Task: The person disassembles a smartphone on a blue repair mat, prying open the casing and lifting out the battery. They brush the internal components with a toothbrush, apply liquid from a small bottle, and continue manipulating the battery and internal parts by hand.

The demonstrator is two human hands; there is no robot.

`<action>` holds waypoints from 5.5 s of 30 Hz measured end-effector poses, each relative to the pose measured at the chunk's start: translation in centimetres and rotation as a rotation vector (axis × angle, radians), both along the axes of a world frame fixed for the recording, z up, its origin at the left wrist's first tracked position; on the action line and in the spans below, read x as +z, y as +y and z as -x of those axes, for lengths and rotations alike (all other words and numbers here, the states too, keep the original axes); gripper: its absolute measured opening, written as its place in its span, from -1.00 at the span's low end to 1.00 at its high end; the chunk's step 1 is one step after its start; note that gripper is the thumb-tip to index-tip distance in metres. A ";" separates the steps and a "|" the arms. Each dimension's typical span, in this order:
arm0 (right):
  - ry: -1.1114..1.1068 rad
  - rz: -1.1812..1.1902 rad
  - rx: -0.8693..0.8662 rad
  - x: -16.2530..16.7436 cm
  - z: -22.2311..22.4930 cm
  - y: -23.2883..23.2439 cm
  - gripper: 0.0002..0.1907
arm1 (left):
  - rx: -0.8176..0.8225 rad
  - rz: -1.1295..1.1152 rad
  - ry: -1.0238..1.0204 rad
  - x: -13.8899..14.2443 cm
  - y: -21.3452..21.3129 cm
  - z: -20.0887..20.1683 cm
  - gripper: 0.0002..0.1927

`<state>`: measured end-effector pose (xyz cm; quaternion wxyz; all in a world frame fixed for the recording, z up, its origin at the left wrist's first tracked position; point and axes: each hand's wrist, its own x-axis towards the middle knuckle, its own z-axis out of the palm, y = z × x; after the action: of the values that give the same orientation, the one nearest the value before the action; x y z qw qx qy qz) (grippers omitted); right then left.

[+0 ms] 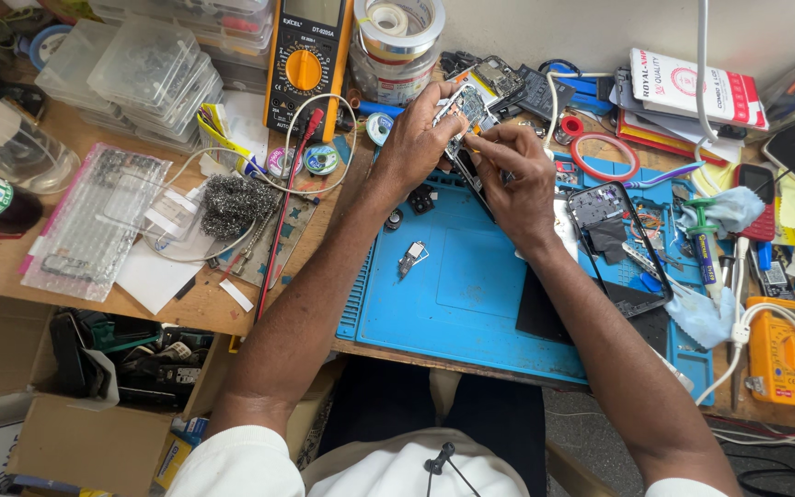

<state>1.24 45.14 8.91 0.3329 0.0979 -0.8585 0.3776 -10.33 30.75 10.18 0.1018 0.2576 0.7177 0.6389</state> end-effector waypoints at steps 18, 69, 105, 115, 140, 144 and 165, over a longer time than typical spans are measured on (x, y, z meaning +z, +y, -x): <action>-0.390 0.666 0.231 2.2 8.0 2.4 -0.76 | -0.224 -0.254 -0.018 -0.1 -1.7 7.4 -0.51; -0.528 0.205 0.034 -0.9 15.0 4.3 -0.84 | -0.032 -0.028 0.134 -5.2 0.0 9.0 -0.53; -0.437 0.173 0.031 -3.2 11.4 -2.0 -0.85 | 0.097 -0.039 0.203 -8.7 -4.1 5.8 -0.53; -0.445 0.175 0.018 -2.8 11.7 -3.6 -0.86 | 0.084 -0.052 0.249 -8.7 -5.6 6.1 -0.50; -0.105 -0.216 0.199 -3.5 10.8 -12.4 -0.74 | -0.020 -0.267 -0.293 -9.3 -16.4 7.1 -0.55; 0.016 -0.396 0.172 -3.5 10.7 -13.3 -0.75 | 0.002 -0.245 -0.316 -9.5 -17.4 7.3 -0.56; -0.086 -0.427 0.191 -2.7 10.3 -16.0 -0.68 | 0.028 -0.176 -0.334 -8.9 -19.7 7.3 -0.48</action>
<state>-9.07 29.19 6.20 0.2306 0.2310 -0.9190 0.2212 -17.63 11.07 1.26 0.1876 0.1459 0.6358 0.7344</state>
